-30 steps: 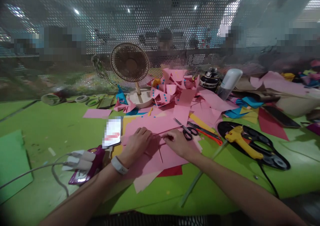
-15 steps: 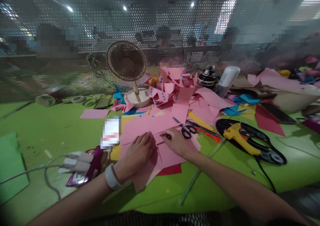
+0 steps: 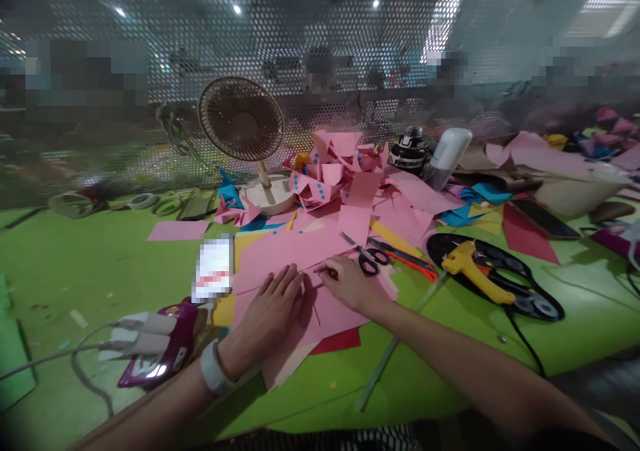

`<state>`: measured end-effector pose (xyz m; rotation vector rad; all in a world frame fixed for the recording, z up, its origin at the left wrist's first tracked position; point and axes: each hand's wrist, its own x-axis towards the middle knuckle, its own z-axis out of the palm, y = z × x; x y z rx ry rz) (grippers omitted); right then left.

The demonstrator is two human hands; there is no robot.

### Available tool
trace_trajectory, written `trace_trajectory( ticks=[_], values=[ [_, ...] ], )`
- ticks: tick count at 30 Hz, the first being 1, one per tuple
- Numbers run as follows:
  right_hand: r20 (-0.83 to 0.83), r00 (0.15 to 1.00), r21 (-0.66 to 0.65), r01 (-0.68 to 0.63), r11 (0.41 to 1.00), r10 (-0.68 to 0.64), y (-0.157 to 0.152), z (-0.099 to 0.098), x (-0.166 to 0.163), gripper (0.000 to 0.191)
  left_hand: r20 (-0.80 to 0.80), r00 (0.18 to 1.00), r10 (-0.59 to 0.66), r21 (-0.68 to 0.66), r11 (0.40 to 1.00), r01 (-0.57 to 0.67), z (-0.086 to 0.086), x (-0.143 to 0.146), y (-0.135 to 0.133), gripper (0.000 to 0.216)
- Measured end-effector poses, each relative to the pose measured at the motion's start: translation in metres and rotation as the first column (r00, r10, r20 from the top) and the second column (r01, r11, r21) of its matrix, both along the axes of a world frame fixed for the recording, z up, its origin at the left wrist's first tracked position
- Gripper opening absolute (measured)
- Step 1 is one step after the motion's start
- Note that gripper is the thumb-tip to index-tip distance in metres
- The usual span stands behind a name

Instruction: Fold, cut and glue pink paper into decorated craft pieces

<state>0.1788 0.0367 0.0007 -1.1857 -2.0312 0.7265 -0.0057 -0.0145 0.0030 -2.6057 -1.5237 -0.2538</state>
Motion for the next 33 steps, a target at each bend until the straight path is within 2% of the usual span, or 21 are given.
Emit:
trace_trajectory(
  ticks=[3,10,16,22,33],
  values=[
    [-0.002,1.0,0.005,-0.001,1.0,0.001,-0.0001,0.0005,-0.0005,0.019,0.017,1.0,-0.009,0.005,1.0,0.009,0.0006,-0.0004,-0.0011,0.038],
    [0.019,1.0,-0.008,0.003,1.0,-0.003,-0.0014,0.0056,-0.0012,0.019,0.018,0.999,-0.036,-0.037,0.999,0.037,0.0027,-0.0022,-0.0041,0.055],
    [0.009,1.0,-0.001,0.007,1.0,-0.007,-0.0007,0.0018,-0.0009,0.018,0.009,0.999,-0.044,-0.029,0.999,0.044,-0.0006,-0.0022,-0.0033,0.056],
    [-0.014,1.0,0.004,0.026,1.0,-0.026,0.0005,-0.0029,-0.0008,0.018,-0.006,0.999,-0.048,-0.027,0.998,0.048,0.003,-0.0016,-0.0036,0.058],
    [-0.008,0.999,-0.001,0.046,0.999,-0.046,-0.0007,-0.0009,-0.0018,0.02,-0.012,0.998,-0.055,-0.02,0.998,0.054,0.0032,-0.0022,-0.0043,0.056]
  ],
)
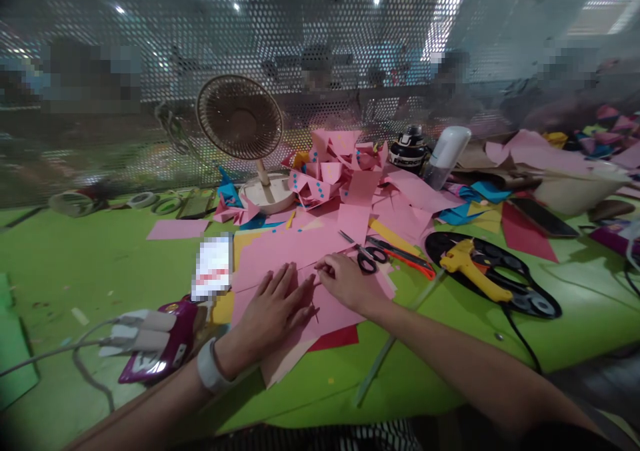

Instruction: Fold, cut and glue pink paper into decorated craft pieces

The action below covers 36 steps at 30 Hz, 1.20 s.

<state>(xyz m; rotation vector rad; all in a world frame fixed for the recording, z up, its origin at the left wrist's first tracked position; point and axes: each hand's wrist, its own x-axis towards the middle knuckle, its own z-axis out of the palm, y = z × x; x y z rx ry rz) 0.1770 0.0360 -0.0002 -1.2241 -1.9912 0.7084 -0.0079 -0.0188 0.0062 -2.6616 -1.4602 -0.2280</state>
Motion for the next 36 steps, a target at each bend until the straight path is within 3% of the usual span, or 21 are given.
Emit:
trace_trajectory(
  ticks=[36],
  values=[
    [0.051,0.999,0.063,-0.017,0.998,0.014,0.0018,-0.0025,0.0003,0.015,0.019,1.0,0.002,-0.02,1.0,-0.002,0.0038,0.0008,-0.0001,0.061]
  ],
)
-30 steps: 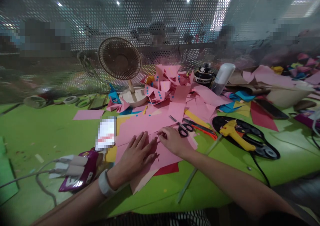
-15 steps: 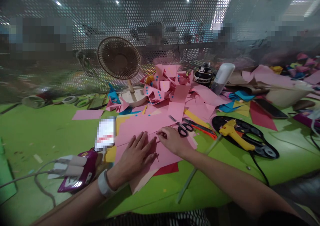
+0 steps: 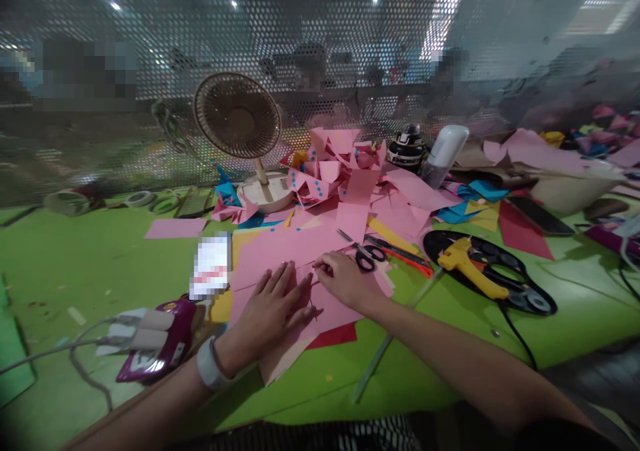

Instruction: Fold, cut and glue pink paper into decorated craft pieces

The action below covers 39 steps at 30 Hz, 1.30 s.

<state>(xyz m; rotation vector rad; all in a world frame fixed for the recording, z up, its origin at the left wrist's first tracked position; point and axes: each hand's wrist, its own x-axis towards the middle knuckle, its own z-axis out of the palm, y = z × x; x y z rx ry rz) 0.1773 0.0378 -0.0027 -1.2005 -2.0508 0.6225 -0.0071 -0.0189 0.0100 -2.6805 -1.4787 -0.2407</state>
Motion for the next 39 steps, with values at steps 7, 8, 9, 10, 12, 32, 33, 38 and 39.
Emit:
trace_trajectory(
  ticks=[7,8,9,10,12,32,33,38,39],
  values=[
    [0.213,0.976,0.099,0.026,0.995,-0.047,-0.008,0.006,0.004,0.017,-0.002,1.0,0.009,-0.019,1.0,-0.009,0.002,0.002,0.001,0.064],
    [0.237,0.97,0.103,0.024,0.994,-0.048,-0.008,0.006,0.005,0.018,-0.003,1.0,0.006,-0.018,1.0,-0.006,0.002,0.002,0.001,0.066],
    [0.252,0.967,0.099,0.021,0.995,-0.045,-0.008,0.006,0.006,0.018,-0.004,1.0,0.003,-0.014,1.0,-0.003,0.002,0.002,0.002,0.067],
    [0.255,0.966,0.088,0.018,0.996,-0.04,-0.008,0.006,0.007,0.019,-0.003,1.0,0.003,-0.009,1.0,-0.003,0.001,0.002,0.002,0.068],
    [0.229,0.973,0.053,0.02,0.998,-0.032,-0.005,0.008,0.009,0.019,0.0,1.0,0.005,0.004,1.0,-0.005,0.0,0.002,0.002,0.069],
    [0.07,0.957,-0.729,-0.144,0.669,0.283,0.031,0.024,0.009,0.02,0.044,0.999,0.001,0.033,0.999,-0.002,-0.002,0.002,0.0,0.068],
    [0.063,0.956,-0.754,-0.143,0.641,0.288,0.033,0.023,0.009,0.02,0.044,0.999,0.002,0.028,1.0,-0.003,-0.002,0.002,-0.001,0.068],
    [0.05,0.958,-0.821,-0.121,0.558,0.281,0.041,0.022,0.006,0.02,0.046,0.999,-0.005,0.008,1.0,0.005,-0.001,0.001,-0.001,0.066],
    [0.048,0.959,-0.825,-0.119,0.553,0.279,0.042,0.022,0.006,0.02,0.046,0.999,-0.008,0.005,1.0,0.008,-0.001,0.001,0.0,0.067]
  ],
)
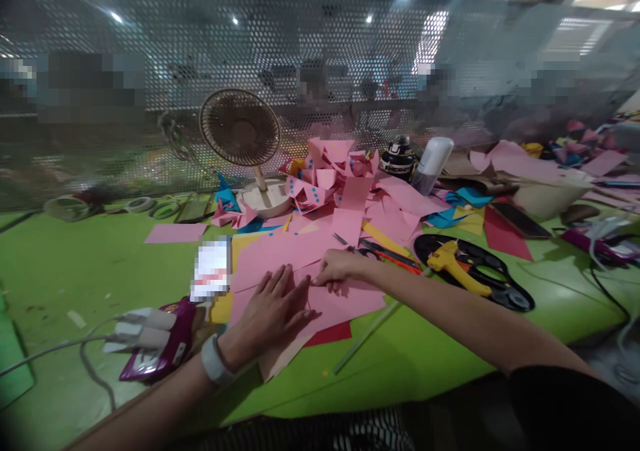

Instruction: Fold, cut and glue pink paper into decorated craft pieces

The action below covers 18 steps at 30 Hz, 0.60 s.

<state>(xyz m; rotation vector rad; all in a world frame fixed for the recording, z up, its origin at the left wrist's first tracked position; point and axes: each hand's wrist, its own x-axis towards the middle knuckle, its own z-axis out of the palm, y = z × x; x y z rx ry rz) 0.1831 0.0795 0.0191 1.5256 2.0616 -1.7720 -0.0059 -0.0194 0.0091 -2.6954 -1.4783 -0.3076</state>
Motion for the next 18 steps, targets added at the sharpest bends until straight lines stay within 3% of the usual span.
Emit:
trace_trajectory(
  ticks=[11,18],
  values=[
    [0.002,1.0,-0.022,0.007,1.0,-0.007,0.002,0.0,0.008,0.034,-0.008,1.0,0.005,0.004,1.0,-0.005,0.004,0.002,0.0,0.065],
    [0.07,0.997,0.001,0.016,1.0,-0.016,0.007,0.008,0.042,0.022,0.004,1.0,-0.005,0.022,1.0,0.005,0.006,0.002,-0.001,0.064]
  ],
)
